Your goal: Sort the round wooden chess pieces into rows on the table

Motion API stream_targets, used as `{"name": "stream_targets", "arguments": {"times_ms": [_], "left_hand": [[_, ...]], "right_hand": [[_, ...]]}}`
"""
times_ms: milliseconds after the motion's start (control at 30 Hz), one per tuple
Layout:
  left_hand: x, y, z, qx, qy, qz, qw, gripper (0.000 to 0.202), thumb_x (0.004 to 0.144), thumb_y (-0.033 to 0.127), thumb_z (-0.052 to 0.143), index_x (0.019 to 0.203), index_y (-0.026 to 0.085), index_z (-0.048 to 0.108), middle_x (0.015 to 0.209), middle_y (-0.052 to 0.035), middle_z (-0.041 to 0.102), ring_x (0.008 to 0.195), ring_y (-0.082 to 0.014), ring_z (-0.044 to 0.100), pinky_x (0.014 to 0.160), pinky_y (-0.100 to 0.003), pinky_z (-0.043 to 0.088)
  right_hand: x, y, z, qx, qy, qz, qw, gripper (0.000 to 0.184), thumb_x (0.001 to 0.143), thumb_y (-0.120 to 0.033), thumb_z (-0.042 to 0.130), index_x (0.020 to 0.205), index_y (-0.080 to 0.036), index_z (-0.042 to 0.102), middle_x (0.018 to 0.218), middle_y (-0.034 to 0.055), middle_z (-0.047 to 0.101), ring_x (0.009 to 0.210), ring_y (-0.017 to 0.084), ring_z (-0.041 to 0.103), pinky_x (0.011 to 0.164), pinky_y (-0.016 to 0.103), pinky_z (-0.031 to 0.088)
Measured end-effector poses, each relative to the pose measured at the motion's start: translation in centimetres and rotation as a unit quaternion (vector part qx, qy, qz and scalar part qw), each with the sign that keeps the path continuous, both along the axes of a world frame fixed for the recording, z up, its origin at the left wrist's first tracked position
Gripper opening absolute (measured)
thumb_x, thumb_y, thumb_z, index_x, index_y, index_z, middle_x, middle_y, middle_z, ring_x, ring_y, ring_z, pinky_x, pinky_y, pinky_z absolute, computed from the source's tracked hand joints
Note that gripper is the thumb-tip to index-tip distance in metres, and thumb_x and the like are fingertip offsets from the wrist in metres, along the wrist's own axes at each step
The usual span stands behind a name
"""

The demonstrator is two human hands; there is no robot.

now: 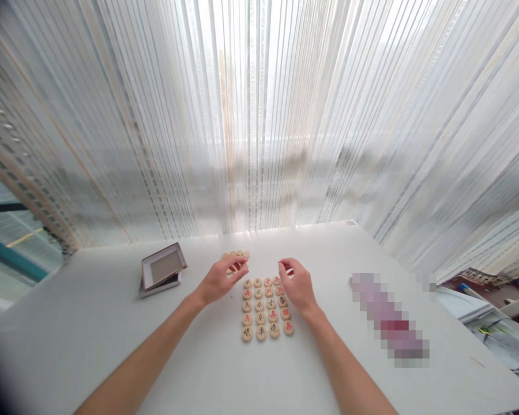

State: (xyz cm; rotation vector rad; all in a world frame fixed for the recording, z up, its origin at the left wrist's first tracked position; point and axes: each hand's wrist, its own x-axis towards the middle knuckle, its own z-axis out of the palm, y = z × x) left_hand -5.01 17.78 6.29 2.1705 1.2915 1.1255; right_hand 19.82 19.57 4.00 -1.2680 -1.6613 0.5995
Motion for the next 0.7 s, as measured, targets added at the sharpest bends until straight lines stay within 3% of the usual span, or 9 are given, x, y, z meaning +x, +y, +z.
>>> {"name": "stream_targets", "arguments": {"times_ms": [100,300,500,700], "left_hand": [[-0.5,-3.0,-0.3,-0.018,-0.04,0.004,0.999,0.026,0.096,0.036,0.061,0.118,0.023,0.065,0.105,-0.0048,0.07,0.087,-0.0182,0.066,0.081,-0.034,0.057],[-0.1,-7.3,-1.2,-0.055,-0.088,-0.004,0.995,0.025,0.095,0.033,0.063,0.117,0.023,0.067,0.105,-0.0043,0.07,0.086,-0.0162,0.066,0.083,-0.031,0.057],[0.0,-8.6,-2.7,-0.089,-0.161,0.028,0.982,0.025,0.087,0.034,0.072,0.106,0.019,0.067,0.098,-0.0037,0.072,0.081,-0.0159,0.068,0.08,-0.03,0.057],[0.1,-8.7,-3.3,-0.068,-0.164,0.054,0.983,0.019,0.087,0.031,0.073,0.101,0.019,0.067,0.095,-0.0026,0.073,0.077,-0.0149,0.067,0.077,-0.028,0.057]], "right_hand": [[-1.2,-1.8,0.8,0.014,-0.004,0.039,0.999,0.019,0.095,-0.035,0.054,0.1,-0.022,0.067,0.094,0.0048,0.072,0.085,0.021,0.066,0.075,0.032,0.054],[-3.6,-5.2,1.4,0.092,-0.046,0.208,0.973,0.015,0.097,-0.021,0.052,0.106,-0.024,0.064,0.097,0.0047,0.066,0.084,0.018,0.063,0.079,0.033,0.053],[-4.2,-6.4,1.3,0.103,-0.085,0.264,0.955,0.022,0.095,-0.014,0.052,0.11,-0.025,0.062,0.111,0.0072,0.063,0.099,0.02,0.063,0.086,0.035,0.051],[-4.1,-6.4,1.4,0.085,-0.086,0.294,0.948,0.022,0.095,-0.013,0.052,0.11,-0.025,0.061,0.109,0.0065,0.063,0.1,0.019,0.063,0.086,0.034,0.053]]}}
